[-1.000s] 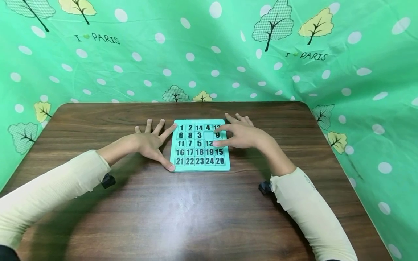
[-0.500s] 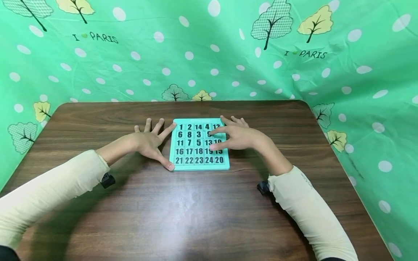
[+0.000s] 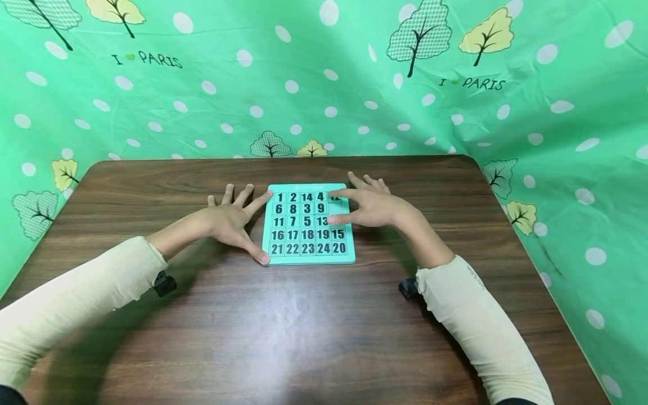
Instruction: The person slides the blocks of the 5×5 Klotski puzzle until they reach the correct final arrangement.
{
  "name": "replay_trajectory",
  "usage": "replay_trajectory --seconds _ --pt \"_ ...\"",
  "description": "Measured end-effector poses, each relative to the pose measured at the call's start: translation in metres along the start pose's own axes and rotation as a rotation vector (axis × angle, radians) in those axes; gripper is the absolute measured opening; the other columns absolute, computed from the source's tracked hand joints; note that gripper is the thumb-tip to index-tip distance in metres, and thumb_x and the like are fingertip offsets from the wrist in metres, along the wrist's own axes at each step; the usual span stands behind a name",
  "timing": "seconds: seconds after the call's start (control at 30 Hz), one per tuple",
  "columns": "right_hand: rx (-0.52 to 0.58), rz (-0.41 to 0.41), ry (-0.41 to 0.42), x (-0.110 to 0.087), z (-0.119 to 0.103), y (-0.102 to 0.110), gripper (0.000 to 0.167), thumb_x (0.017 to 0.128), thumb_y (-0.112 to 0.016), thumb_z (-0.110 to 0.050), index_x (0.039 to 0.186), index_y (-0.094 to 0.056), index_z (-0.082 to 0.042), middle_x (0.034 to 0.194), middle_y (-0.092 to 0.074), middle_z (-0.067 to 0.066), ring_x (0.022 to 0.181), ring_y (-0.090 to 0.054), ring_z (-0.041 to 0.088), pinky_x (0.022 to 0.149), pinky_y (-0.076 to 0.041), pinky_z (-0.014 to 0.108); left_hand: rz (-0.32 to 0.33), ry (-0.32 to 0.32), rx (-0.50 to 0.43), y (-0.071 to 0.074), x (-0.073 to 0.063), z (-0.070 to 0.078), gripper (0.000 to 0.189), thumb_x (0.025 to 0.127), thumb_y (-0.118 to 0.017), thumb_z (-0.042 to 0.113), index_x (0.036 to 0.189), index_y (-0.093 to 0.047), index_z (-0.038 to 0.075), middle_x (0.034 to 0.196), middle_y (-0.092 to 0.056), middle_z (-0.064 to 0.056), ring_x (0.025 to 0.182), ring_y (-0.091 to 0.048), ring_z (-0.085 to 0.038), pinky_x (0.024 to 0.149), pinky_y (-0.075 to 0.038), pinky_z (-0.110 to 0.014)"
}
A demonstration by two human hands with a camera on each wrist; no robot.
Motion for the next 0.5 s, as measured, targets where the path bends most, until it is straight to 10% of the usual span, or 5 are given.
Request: replay_trajectory --seconds 0.5 --pt "-0.017 0.015 0.016 -0.005 -0.011 0.005 0.059 0.104 -0.075 -0.062 0.151 -0.075 -0.024 0.188 -0.018 0.027 0.172 -0.006 0.064 0.134 -0.002 0.084 0.027 -0.001 -0.018 0.002 0.000 0.002 0.164 0.065 -0.087 0.095 0.180 0.017 0.043 0.188 0.021 -0.023 0.166 0.026 -0.065 0.122 0.006 -0.097"
Point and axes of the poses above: each hand's wrist, its own x-axis towards the middle knuckle, its own y-axis out of the back of the hand, z = x × y, the point moved 8 cm from there along x, towards the middle knuckle
